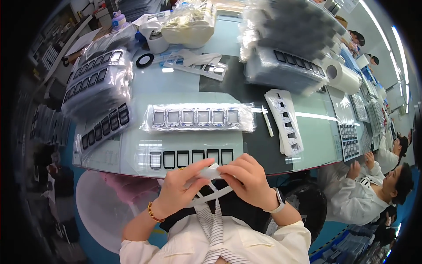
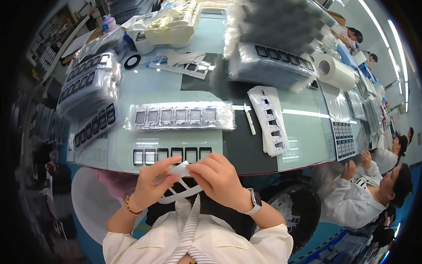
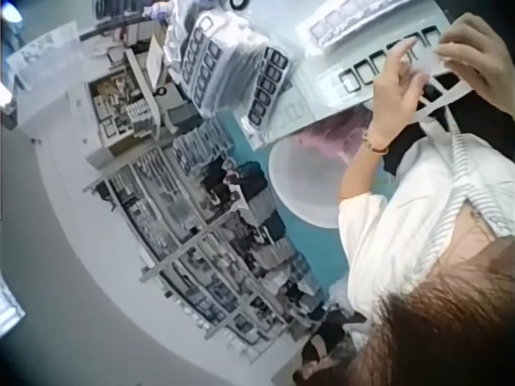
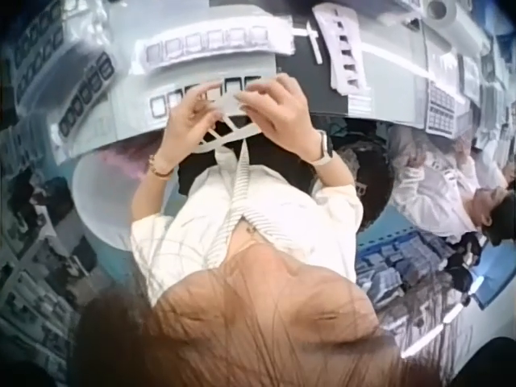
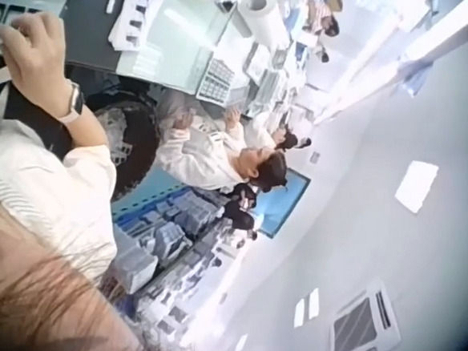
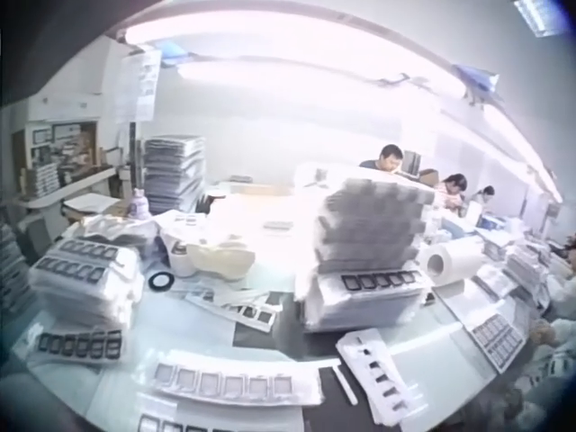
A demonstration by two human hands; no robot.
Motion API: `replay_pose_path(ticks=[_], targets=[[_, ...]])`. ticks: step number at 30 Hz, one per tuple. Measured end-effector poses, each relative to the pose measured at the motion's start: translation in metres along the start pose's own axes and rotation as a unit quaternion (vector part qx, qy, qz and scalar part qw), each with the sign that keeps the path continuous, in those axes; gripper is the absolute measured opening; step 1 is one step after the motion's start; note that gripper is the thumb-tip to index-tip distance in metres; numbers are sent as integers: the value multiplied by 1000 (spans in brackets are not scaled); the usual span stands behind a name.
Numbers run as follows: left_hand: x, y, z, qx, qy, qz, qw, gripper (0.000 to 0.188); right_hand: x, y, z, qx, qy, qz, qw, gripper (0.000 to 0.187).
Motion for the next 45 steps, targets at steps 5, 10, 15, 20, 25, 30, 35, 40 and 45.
replay_pose_path(ticks=[5,10,15,20,25,30,35,40,45], targets=[[-2,-1,-3,-15,-85,138,987,32,-14,-7,-5,22,-70,72,995,23],[18,-8,-8,30,11,128,991,13,-6,-10,-9,39,-15,1,999,26],[49,-1,-12,36,85,204,975,22,22,12,-15,67,33,52,996,23],[50,-30,-19,56,47,187,980,18,-26,10,-19,49,-89,159,982,17],[58,-33,-18,18,91,177,980,20,-43,0,-23,45,-99,168,980,16],[67,-17,-14,-7,147,165,975,24,-14,5,-26,44,-7,105,993,25],[59,-8,-9,-73,137,123,980,35,11,5,-36,34,107,38,993,33],[62,-13,-13,3,224,-102,969,22,3,8,-32,24,76,70,994,27],[50,-32,-3,98,269,-257,923,35,1,7,-32,43,46,78,995,29]])
Point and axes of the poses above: each hand's wrist, its own z-axis towards the middle knuckle, its own y-axis out of the back of the hand, x = y × z, the point moved 6 cm from there along z, towards the middle knuckle, and after that the axes turned 7 degrees about -y, right-handed, at the moved point
